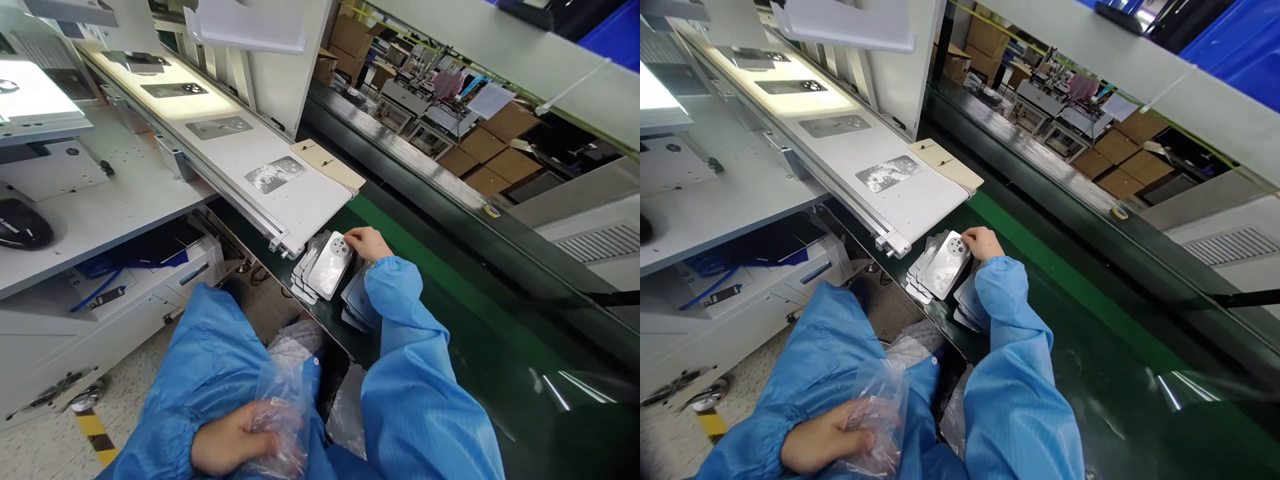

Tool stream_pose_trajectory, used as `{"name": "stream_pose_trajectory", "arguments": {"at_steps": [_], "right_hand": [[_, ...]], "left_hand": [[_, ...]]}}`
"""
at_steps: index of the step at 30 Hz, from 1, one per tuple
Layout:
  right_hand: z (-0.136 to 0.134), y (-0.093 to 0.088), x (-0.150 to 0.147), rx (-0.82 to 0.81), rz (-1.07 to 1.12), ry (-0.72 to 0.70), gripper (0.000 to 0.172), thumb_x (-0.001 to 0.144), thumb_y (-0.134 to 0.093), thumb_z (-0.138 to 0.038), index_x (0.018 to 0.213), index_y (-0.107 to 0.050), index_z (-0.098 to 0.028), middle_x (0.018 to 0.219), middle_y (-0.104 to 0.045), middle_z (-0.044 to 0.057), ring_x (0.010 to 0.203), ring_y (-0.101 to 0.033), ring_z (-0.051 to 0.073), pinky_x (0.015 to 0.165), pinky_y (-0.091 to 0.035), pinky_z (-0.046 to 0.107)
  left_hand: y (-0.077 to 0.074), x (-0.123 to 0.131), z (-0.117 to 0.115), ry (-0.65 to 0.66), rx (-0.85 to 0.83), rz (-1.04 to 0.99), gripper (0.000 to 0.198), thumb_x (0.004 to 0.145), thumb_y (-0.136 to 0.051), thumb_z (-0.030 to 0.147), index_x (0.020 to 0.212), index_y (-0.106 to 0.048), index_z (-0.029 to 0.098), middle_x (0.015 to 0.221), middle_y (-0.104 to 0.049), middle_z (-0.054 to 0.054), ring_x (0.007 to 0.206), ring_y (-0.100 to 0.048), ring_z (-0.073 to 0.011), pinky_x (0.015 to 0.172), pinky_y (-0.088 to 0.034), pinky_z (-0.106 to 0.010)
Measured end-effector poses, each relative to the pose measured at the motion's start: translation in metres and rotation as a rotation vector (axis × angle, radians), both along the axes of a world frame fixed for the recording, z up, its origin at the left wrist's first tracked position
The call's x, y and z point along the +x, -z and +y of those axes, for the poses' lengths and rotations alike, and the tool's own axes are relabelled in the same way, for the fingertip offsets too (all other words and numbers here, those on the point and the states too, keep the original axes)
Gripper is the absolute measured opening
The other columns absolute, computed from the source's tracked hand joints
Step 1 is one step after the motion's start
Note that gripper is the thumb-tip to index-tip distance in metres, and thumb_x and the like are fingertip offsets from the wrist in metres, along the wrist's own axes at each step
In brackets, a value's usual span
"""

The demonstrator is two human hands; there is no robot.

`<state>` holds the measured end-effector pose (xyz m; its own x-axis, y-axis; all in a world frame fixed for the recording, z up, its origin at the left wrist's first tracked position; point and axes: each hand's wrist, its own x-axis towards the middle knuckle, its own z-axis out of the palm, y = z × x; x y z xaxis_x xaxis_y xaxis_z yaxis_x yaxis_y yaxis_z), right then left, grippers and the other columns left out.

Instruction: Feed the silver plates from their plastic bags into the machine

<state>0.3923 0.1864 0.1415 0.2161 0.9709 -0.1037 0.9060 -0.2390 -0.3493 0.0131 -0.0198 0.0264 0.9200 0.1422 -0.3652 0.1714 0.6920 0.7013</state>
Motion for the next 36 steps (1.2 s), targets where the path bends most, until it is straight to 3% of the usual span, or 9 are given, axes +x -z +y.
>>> {"name": "stream_pose_trajectory", "arguments": {"at_steps": [3, 7, 10, 12, 17, 22, 25, 29, 36], "right_hand": [[-0.026, -0.012, -0.010, 0.070, -0.027, 0.008, 0.029, 0.094, -0.061, -0.024, 0.117, -0.076, -0.013, 0.120, -0.076, 0.017, 0.115, -0.069, 0.033, 0.105, -0.052, 0.050], [-0.140, -0.027, -0.058, 0.181, 0.115, -0.196, 0.051, 0.100, -0.058, -0.047, 0.146, -0.060, -0.025, 0.144, -0.064, 0.013, 0.134, -0.060, 0.035, 0.116, -0.046, 0.057], [-0.242, 0.016, -0.110, -0.125, 0.299, -0.423, 0.085, 0.079, -0.079, -0.064, 0.155, -0.047, -0.043, 0.163, -0.046, 0.006, 0.146, -0.048, 0.038, 0.118, -0.050, 0.052], [-0.296, 0.069, -0.132, -0.397, 0.347, -0.441, 0.094, 0.062, -0.086, -0.057, 0.148, -0.049, -0.053, 0.149, -0.060, -0.001, 0.135, -0.061, 0.036, 0.108, -0.059, 0.042], [-0.376, 0.180, -0.099, -0.396, -0.012, 0.245, 0.035, 0.089, -0.050, -0.053, 0.119, -0.068, -0.047, 0.096, -0.078, 0.005, 0.097, -0.077, 0.044, 0.077, -0.066, 0.059], [-0.433, 0.163, -0.057, -0.305, -0.121, 0.493, 0.047, 0.094, -0.042, -0.069, 0.118, -0.069, -0.039, 0.075, -0.073, 0.010, 0.072, -0.075, 0.048, 0.051, -0.057, 0.061], [-0.441, 0.107, -0.049, -0.221, 0.049, 0.530, 0.047, 0.098, -0.040, -0.068, 0.109, -0.070, -0.033, 0.088, -0.076, 0.010, 0.087, -0.077, 0.040, 0.069, -0.063, 0.053], [-0.391, 0.057, -0.013, 0.072, 0.181, 0.838, 0.047, 0.093, -0.053, -0.068, 0.099, -0.067, -0.024, 0.096, -0.074, 0.013, 0.091, -0.072, 0.035, 0.079, -0.058, 0.046], [-0.332, 0.092, 0.054, 0.186, 0.244, 0.967, 0.058, 0.062, -0.072, -0.076, 0.084, -0.062, -0.022, 0.081, -0.070, 0.012, 0.072, -0.068, 0.031, 0.071, -0.056, 0.045]], "left_hand": [[0.003, -0.002, 0.001, -0.003, 0.023, 0.051, 0.072, 0.073, -0.079, 0.075, 0.127, -0.073, 0.027, 0.121, -0.077, -0.007, 0.111, -0.069, -0.0274, 0.098, -0.053, -0.036], [0.001, 0.009, 0.006, -0.018, -0.063, 0.053, 0.076, 0.070, -0.085, 0.069, 0.131, -0.069, 0.027, 0.112, -0.078, -0.005, 0.100, -0.069, -0.0240, 0.092, -0.052, -0.034], [0.004, 0.037, 0.003, -0.035, -0.190, 0.130, 0.060, 0.058, -0.092, 0.047, 0.110, -0.074, 0.023, 0.095, -0.076, -0.002, 0.090, -0.066, -0.0215, 0.086, -0.050, -0.033], [0.015, 0.061, -0.005, -0.014, -0.290, 0.219, 0.043, 0.050, -0.085, 0.036, 0.088, -0.070, 0.022, 0.083, -0.072, -0.001, 0.084, -0.065, -0.0221, 0.084, -0.050, -0.036], [0.049, 0.103, -0.029, 0.076, -0.417, 0.415, 0.061, 0.042, -0.084, 0.043, 0.093, -0.056, 0.024, 0.080, -0.076, -0.008, 0.089, -0.072, -0.0315, 0.098, -0.051, -0.052], [0.049, 0.107, -0.032, 0.117, -0.402, 0.342, 0.074, 0.058, -0.084, 0.047, 0.120, -0.059, 0.016, 0.103, -0.081, -0.016, 0.107, -0.074, -0.0320, 0.105, -0.049, -0.047], [0.045, 0.105, -0.031, 0.126, -0.386, 0.312, 0.059, 0.069, -0.079, 0.045, 0.117, -0.063, 0.015, 0.102, -0.082, -0.014, 0.102, -0.075, -0.0282, 0.103, -0.050, -0.045], [0.043, 0.104, -0.036, 0.106, -0.362, 0.300, 0.049, 0.073, -0.077, 0.044, 0.111, -0.065, 0.015, 0.099, -0.082, -0.012, 0.096, -0.075, -0.0246, 0.097, -0.051, -0.040], [0.036, 0.100, -0.033, 0.050, -0.282, 0.247, 0.034, 0.086, -0.070, 0.038, 0.111, -0.067, 0.016, 0.101, -0.081, -0.010, 0.093, -0.074, -0.0218, 0.092, -0.052, -0.038]]}}
